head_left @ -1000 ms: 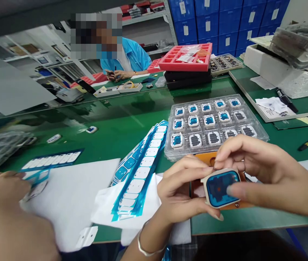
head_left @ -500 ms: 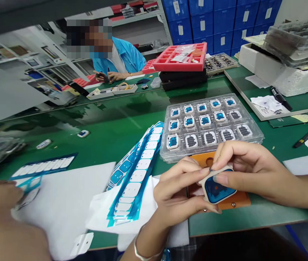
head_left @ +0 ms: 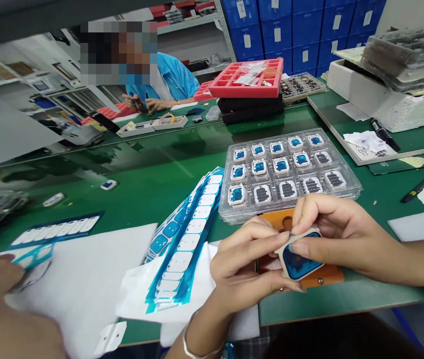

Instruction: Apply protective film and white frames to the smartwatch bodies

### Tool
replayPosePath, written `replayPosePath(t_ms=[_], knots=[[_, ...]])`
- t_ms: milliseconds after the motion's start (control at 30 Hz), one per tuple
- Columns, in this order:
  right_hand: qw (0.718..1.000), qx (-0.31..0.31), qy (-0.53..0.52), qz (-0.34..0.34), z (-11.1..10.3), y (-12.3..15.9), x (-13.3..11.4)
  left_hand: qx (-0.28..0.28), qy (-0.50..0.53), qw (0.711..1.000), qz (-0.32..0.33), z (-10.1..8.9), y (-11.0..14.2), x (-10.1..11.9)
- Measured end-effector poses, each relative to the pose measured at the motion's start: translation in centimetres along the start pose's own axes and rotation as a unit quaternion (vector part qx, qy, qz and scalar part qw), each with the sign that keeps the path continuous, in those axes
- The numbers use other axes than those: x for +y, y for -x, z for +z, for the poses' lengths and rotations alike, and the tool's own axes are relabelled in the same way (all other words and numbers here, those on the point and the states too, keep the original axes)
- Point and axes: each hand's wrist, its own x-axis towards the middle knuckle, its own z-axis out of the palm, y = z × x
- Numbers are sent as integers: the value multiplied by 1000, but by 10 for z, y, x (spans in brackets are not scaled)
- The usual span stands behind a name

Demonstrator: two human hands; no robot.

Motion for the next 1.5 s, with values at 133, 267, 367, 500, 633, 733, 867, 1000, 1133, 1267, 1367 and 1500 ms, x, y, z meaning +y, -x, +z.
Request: replayPosePath(t_ms=[133, 267, 367, 500, 633, 733, 867, 1000, 1133, 1267, 1367, 1500], knots=[[1000, 3, 10, -1, 0, -1, 0, -2, -7, 1000, -3, 0, -1, 0], [1000, 2, 14, -12, 0, -1, 0, -5, -14, 1000, -2, 0, -2, 2], [999, 11, 24, -23, 0, -1, 0, -10, -8, 1000, 0, 0, -2, 2], [999, 16, 32, -24, 0, -1, 0, -12, -6, 1000, 2, -1, -2, 2], [999, 17, 36, -17, 1, -1, 0, -14, -12, 1000, 2, -1, -2, 1], [999, 12, 35, -5, 2, -3, -2, -22, -1, 1000, 8, 0, -3, -1], [999, 0, 21, 26, 1, -3, -5, -16, 20, 1000, -13, -1, -3, -4], [998, -18, 11, 55, 0, -1, -9, -1, 41, 999, -31, -3, -1, -6], [997, -20, 16, 68, 0, -2, -10, 4, 47, 998, -35, -3, -1, -6], [998, -9, 6, 69, 1, -3, -8, 4, 47, 998, -36, -2, -1, -5], [998, -7, 6, 66, 1, -3, -6, -1, 44, 998, -37, -2, -2, -4], [998, -7, 12, 60, 0, -2, -4, -3, 31, 999, -35, -1, -2, -3]])
